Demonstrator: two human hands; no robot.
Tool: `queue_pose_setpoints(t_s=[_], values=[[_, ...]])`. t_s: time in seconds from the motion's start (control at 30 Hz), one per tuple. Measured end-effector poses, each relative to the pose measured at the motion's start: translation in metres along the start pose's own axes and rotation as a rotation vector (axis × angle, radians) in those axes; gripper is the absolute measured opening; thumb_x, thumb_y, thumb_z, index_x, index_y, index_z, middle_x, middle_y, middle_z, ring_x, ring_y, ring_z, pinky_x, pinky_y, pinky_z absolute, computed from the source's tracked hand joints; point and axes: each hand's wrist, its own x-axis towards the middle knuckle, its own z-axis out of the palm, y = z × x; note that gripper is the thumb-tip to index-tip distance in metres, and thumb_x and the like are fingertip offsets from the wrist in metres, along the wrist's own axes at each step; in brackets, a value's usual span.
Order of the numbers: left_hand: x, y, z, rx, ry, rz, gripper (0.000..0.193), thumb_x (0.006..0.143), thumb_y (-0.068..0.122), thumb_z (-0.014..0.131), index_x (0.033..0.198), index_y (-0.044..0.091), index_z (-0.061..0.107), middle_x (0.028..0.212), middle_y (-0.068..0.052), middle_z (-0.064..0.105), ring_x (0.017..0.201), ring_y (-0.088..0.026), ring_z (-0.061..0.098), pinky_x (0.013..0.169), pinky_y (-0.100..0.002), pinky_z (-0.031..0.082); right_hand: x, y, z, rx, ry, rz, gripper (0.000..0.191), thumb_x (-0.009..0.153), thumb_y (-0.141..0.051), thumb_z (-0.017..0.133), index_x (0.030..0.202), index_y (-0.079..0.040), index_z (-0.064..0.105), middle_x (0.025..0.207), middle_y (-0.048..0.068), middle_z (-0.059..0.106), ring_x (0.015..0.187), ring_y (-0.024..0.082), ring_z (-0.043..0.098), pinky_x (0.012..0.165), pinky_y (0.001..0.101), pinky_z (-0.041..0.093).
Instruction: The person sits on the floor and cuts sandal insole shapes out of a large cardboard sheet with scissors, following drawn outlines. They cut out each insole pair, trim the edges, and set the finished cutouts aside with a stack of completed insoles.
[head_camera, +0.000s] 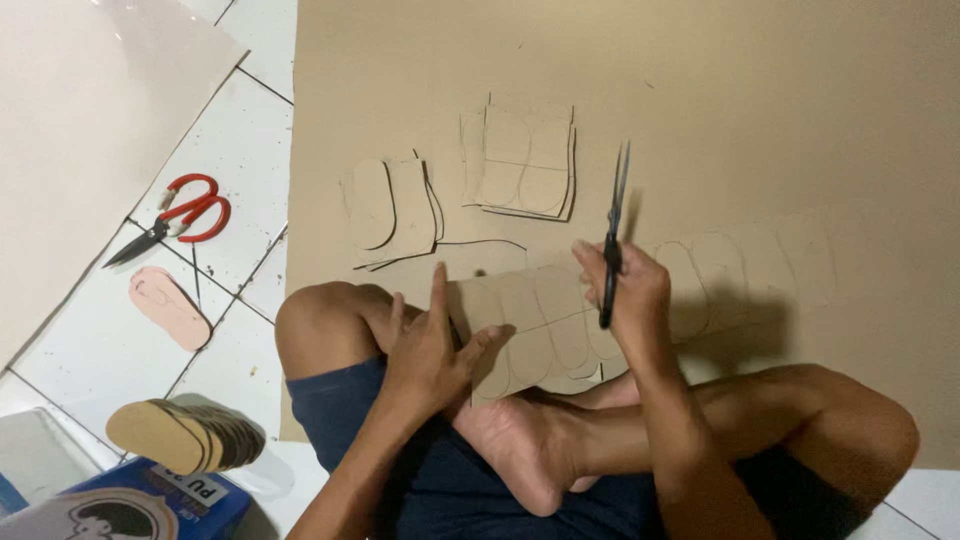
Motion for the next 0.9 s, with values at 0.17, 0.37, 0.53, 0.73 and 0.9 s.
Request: queue_pose_setpoints(t_s=[0.17, 0.37, 0.53, 0.73, 0.9], values=[[0.006, 0.008, 0.025, -1.096, -0.125, -0.090, 0.086, 0.090, 0.035, 0.074, 0.152, -0.008, 0.033, 0.137, -0.024, 0.066, 0.125, -0.031, 0.066, 0.109, -0.047, 0.048, -0.065, 0.028, -0.028, 0.072, -0.068, 0.106, 0.030, 0.096, -0.025, 0.066, 0.088, 0.003, 0.071, 0.064, 0.005, 0.065, 0.054, 0.011, 0.061, 0.049, 0.0282, 0.049], [0.011, 0.026, 0.007, -1.059, -0.286, -0.221, 0.051, 0.090, 0.015, 0.075, 0.133, -0.007, 0.060, 0.123, -0.018, 0.070, 0.111, -0.024, 0.067, 0.097, -0.036, 0.053, -0.139, 0.070, -0.052, 0.133, -0.271, 0.211, 0.049, 0.099, -0.041, 0.053, 0.094, 0.002, 0.074, 0.058, 0.010, 0.065, 0.049, 0.016, 0.061, 0.048, 0.0301, 0.049], [0.013, 0.029, -0.031, -1.312, -0.209, 0.077, 0.046, 0.085, 0.004, 0.075, 0.128, -0.006, 0.062, 0.117, -0.015, 0.072, 0.107, -0.024, 0.069, 0.093, -0.038, 0.057, -0.171, 0.078, -0.063, 0.099, -0.439, -0.072, 0.062, 0.100, -0.056, 0.052, 0.104, 0.002, 0.075, 0.076, 0.008, 0.071, 0.071, 0.017, 0.069, 0.070, 0.0315, 0.054], [-0.005, 0.030, -0.033, -1.279, -0.170, 0.152, 0.047, 0.087, 0.003, 0.073, 0.131, -0.006, 0.060, 0.122, -0.014, 0.069, 0.112, -0.023, 0.067, 0.096, -0.037, 0.056, -0.165, 0.059, -0.031, 0.320, -0.579, 0.073, 0.079, 0.097, -0.067, 0.038, 0.133, 0.001, 0.057, 0.132, 0.014, 0.058, 0.123, 0.024, 0.056, 0.104, 0.0382, 0.043], [-0.018, 0.024, -0.033, -1.214, -0.101, 0.072, 0.050, 0.086, 0.005, 0.074, 0.132, -0.009, 0.059, 0.121, -0.016, 0.070, 0.110, -0.025, 0.068, 0.093, -0.039, 0.057, -0.154, 0.037, -0.009, 0.168, -0.484, -0.053, 0.080, 0.100, -0.068, 0.036, 0.135, 0.000, 0.056, 0.128, 0.013, 0.060, 0.120, 0.024, 0.055, 0.103, 0.0384, 0.042]])
